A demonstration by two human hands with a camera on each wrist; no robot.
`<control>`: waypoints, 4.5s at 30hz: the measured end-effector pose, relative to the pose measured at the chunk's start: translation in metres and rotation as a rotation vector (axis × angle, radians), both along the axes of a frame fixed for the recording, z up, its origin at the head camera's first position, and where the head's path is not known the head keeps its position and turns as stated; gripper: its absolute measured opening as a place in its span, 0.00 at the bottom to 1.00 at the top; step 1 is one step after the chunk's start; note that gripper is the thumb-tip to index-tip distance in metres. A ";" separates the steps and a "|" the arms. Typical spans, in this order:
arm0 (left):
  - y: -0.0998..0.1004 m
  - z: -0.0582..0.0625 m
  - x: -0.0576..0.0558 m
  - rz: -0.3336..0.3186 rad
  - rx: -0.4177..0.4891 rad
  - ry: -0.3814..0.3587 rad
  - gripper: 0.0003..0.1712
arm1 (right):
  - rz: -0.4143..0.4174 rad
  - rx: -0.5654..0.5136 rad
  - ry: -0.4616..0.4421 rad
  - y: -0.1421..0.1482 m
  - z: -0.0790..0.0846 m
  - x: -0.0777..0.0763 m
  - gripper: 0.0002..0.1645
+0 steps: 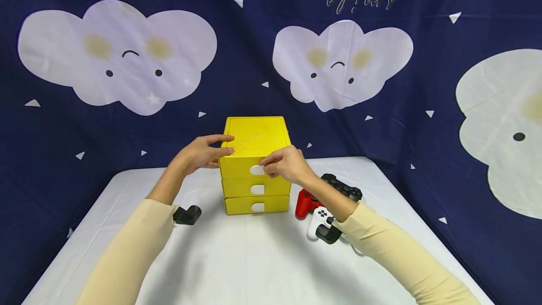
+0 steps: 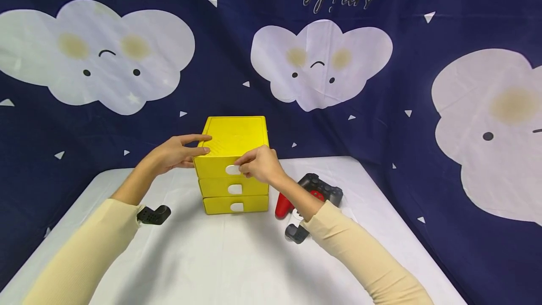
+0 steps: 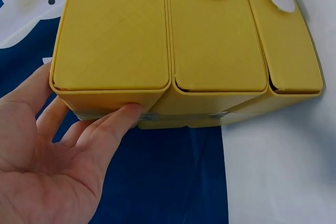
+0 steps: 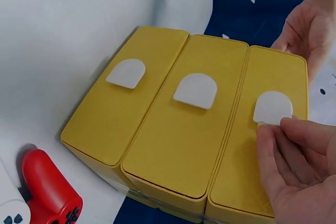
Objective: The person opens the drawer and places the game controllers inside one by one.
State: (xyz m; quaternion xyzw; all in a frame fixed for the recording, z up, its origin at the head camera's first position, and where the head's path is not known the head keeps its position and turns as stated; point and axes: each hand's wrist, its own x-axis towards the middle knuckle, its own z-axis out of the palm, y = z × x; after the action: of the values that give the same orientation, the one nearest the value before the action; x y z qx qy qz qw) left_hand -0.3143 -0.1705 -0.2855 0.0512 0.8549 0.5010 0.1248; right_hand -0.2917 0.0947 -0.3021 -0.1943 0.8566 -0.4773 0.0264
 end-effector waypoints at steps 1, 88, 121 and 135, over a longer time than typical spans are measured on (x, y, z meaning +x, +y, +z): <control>0.000 0.000 0.000 -0.003 0.003 0.003 0.36 | -0.002 -0.007 -0.002 0.000 0.000 -0.001 0.07; 0.000 0.001 -0.001 0.019 0.024 -0.021 0.36 | 0.263 0.153 -0.268 0.058 0.045 0.081 0.22; -0.002 0.006 0.000 0.000 -0.004 -0.008 0.37 | -0.111 0.237 -0.340 0.187 -0.049 0.033 0.37; -0.002 0.004 0.000 -0.004 0.011 -0.017 0.37 | -0.181 0.269 -0.358 0.207 -0.086 0.045 0.37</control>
State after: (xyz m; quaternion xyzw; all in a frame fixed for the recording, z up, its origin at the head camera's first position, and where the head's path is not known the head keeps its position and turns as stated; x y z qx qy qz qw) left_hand -0.3141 -0.1725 -0.2815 0.0494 0.8510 0.5057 0.1329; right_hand -0.2470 0.3016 -0.3879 -0.0237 0.9080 -0.3861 0.1606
